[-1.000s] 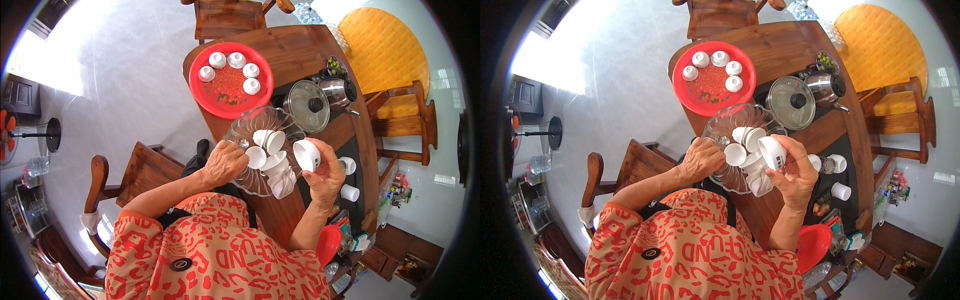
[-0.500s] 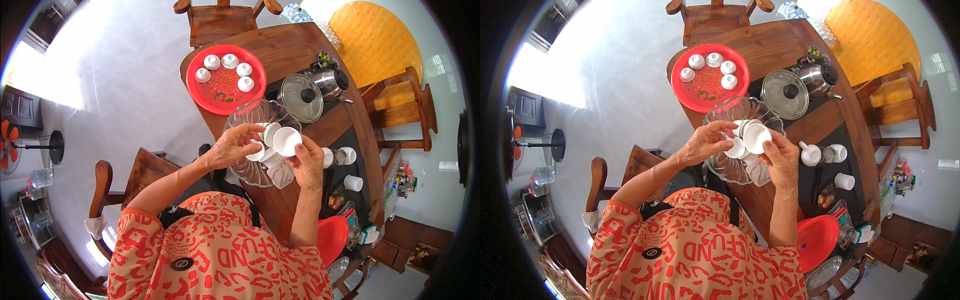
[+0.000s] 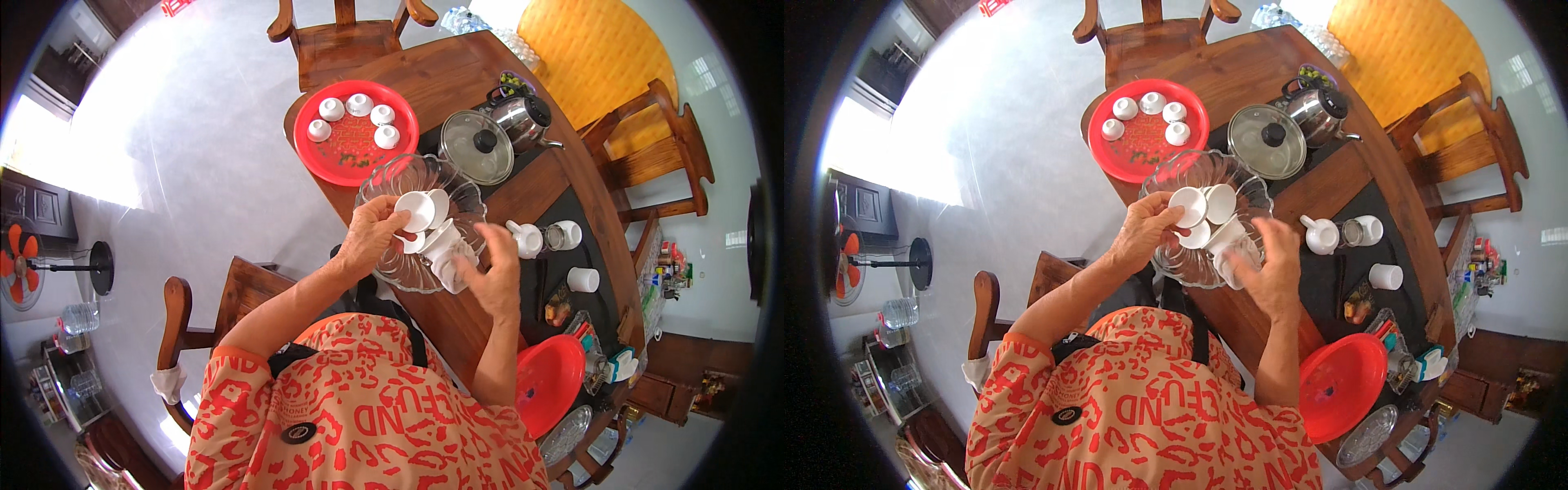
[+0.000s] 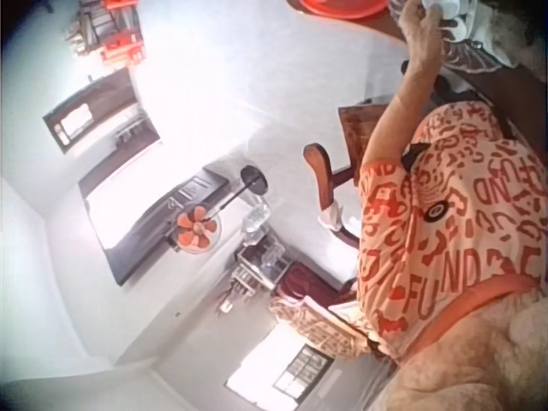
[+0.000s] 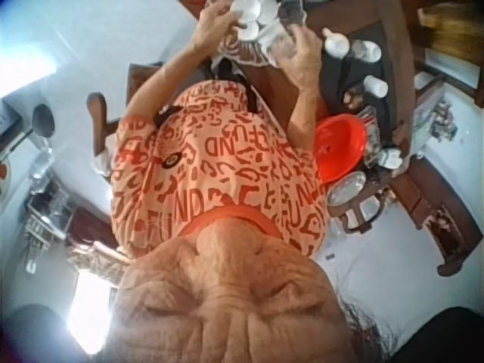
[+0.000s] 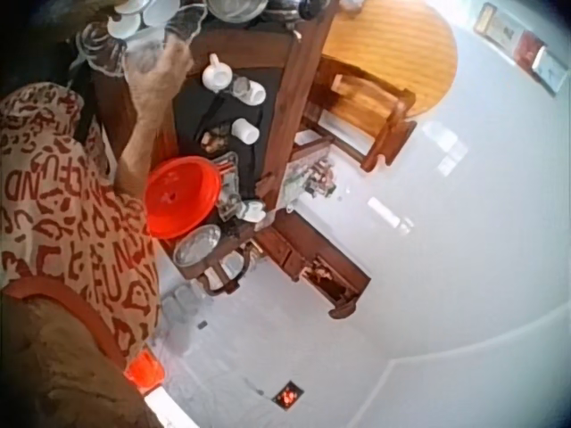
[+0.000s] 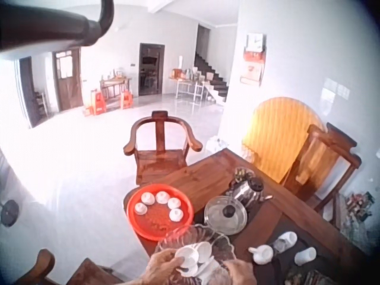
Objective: The person wipes small white cups with a white cloth, handling them one at a time from a glass bowl and placing them onto a red tray. The person repeats this process for multiple cups throughout the clip.
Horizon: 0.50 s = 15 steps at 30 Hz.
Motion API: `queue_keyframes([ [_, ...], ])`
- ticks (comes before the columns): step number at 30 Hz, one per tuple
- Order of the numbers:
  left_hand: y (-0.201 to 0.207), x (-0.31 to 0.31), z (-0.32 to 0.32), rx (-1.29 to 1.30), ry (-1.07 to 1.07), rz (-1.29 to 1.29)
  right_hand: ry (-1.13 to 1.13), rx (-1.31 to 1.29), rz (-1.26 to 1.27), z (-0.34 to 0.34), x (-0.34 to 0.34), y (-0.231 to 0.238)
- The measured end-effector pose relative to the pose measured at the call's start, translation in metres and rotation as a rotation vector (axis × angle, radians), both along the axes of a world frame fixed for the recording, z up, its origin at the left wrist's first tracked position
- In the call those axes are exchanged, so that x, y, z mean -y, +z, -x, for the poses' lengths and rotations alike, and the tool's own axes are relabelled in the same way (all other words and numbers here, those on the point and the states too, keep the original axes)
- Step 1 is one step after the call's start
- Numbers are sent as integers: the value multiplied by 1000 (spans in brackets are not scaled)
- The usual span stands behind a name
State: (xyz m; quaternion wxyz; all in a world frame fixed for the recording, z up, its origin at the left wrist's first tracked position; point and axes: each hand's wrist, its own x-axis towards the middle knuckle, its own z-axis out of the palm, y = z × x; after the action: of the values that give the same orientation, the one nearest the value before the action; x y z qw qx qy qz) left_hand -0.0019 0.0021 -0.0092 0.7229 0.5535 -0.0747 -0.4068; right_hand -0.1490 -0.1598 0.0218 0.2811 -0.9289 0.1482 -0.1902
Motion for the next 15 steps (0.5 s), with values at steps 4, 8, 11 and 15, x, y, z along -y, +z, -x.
queue_keyframes([
  [4, -9, -2, 3, -101, 5, -10, -79, -281, 188, 10, -33, -9],
  [8, -8, -4, 8, -166, -69, 85, -133, -110, 122, 19, -38, -44],
  [11, -4, -4, 12, -170, -111, 131, -216, 152, -218, 21, -31, -33],
  [15, -3, 2, 19, -309, -135, 276, -171, 323, -380, 2, -35, -3],
])
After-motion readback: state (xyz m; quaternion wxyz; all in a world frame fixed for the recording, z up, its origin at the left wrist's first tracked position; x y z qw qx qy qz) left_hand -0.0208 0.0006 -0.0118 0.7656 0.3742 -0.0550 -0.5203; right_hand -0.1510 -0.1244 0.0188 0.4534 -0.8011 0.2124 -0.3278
